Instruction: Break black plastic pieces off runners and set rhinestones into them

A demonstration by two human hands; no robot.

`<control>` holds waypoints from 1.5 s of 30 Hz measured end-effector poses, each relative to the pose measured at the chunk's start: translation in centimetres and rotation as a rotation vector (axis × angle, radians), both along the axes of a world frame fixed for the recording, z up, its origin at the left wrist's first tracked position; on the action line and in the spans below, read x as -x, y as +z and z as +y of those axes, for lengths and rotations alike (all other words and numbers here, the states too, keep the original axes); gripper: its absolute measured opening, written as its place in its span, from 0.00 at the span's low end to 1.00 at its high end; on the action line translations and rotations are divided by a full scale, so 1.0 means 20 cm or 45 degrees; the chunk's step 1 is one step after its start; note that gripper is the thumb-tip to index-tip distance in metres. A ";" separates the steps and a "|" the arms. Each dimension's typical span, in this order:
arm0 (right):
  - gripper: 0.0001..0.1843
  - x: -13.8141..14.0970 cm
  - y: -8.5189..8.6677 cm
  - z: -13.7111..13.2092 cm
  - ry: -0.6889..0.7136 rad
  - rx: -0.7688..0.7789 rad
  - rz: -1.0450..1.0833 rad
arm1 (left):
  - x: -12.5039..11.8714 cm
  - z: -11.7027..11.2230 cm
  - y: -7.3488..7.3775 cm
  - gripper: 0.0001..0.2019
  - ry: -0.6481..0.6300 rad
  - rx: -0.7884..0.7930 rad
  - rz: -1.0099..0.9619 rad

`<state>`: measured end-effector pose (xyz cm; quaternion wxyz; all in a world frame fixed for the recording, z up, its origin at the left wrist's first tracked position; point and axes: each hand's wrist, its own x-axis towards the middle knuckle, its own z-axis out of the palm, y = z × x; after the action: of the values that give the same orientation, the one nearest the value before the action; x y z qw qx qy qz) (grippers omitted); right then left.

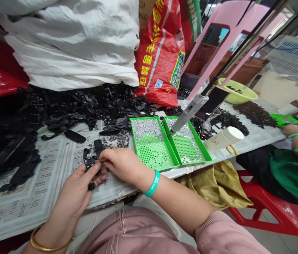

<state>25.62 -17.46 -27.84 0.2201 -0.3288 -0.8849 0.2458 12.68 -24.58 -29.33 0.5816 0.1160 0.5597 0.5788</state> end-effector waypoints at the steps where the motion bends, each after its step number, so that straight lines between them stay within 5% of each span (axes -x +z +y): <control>1: 0.05 0.00 0.01 -0.01 0.033 -0.017 0.000 | 0.00 0.00 0.00 0.18 0.005 0.012 0.023; 3: 0.05 0.01 0.01 -0.02 0.031 0.101 0.076 | -0.01 0.00 0.01 0.18 0.009 0.035 0.054; 7: 0.02 0.01 -0.01 -0.04 -0.190 0.739 0.321 | -0.01 -0.01 0.01 0.18 0.009 0.043 0.055; 9: 0.03 0.00 -0.01 -0.05 -0.249 0.883 0.348 | -0.01 -0.01 0.00 0.18 -0.030 0.050 0.073; 15: 0.03 0.01 0.07 0.00 0.085 0.144 0.346 | 0.00 -0.03 0.02 0.13 -0.447 0.038 0.177; 18: 0.03 0.04 0.06 0.03 0.174 0.082 0.177 | 0.04 -0.03 0.04 0.11 -0.516 0.054 0.099; 22: 0.03 0.04 -0.01 0.00 -0.020 0.110 0.302 | 0.08 -0.04 0.04 0.15 -0.179 0.096 -0.104; 27: 0.04 0.06 -0.08 -0.10 -0.256 0.149 0.455 | 0.05 -0.05 -0.01 0.08 0.207 0.034 -0.241; 33: 0.05 0.10 -0.12 -0.17 -0.416 0.253 0.517 | 0.00 -0.07 0.00 0.11 0.189 -0.147 -0.029; 38: 0.03 0.12 -0.12 -0.16 -0.500 0.727 0.705 | 0.04 -0.07 -0.02 0.14 0.126 -0.092 0.196; 45: 0.04 0.13 -0.07 -0.11 -0.383 0.992 0.742 | 0.06 -0.06 -0.02 0.15 0.036 -0.009 0.203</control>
<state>23.00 -19.75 -29.21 0.3516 -0.4281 -0.5722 0.6047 11.48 -25.84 -29.71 0.5267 0.1559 0.6036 0.5779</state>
